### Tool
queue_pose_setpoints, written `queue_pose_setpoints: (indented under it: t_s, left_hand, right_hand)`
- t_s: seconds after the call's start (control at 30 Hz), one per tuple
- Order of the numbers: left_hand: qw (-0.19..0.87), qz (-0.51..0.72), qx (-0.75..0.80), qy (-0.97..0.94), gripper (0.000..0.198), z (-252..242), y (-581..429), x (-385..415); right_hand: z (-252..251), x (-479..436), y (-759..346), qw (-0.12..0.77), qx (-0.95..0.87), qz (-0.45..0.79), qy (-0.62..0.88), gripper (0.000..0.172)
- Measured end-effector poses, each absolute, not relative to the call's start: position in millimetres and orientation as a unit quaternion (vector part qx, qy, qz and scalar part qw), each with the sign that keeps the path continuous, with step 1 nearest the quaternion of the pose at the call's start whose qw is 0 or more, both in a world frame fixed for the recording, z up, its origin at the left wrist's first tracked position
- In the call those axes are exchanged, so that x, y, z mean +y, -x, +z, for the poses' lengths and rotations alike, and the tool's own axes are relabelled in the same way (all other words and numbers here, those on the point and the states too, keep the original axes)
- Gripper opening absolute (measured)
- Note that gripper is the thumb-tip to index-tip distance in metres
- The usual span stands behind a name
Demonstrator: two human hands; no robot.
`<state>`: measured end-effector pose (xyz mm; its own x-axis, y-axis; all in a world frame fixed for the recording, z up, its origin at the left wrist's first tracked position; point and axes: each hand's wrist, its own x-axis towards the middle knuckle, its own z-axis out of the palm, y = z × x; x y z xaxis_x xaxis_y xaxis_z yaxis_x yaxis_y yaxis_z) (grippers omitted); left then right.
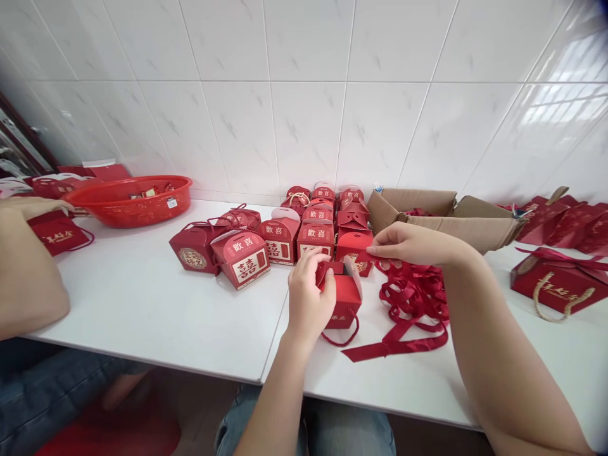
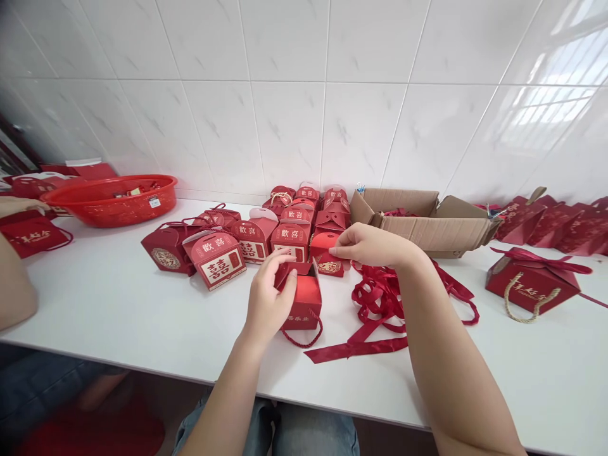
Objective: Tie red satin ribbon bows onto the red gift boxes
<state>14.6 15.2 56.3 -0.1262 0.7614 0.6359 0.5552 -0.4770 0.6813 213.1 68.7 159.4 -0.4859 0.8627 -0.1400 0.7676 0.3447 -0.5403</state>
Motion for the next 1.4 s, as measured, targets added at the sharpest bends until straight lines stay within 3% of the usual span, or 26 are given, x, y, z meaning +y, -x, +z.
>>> queue_pose_setpoints:
  t_s: [0.3,0.67,1.17,1.4]
  left_hand:
    - [0.098,0.482,0.534,-0.687,0.023,56,-18,15]
    - [0.146,0.499,0.533,-0.667,0.022,61,-21,11]
    - [0.108,0.508,0.591,-0.617,0.025,59,-29,11]
    - [0.104,0.515,0.606,-0.597,0.009,56,-31,13]
  right_hand:
    - [157,71,-202,0.054,-0.832,0.333,0.441,0.045]
    - [154,71,-191,0.034,-0.854,0.329,0.401,0.040]
    - [150,71,-186,0.024,-0.846,0.352,0.399,0.029]
    - [146,72,-184,0.036,-0.863,0.331,0.379,0.030]
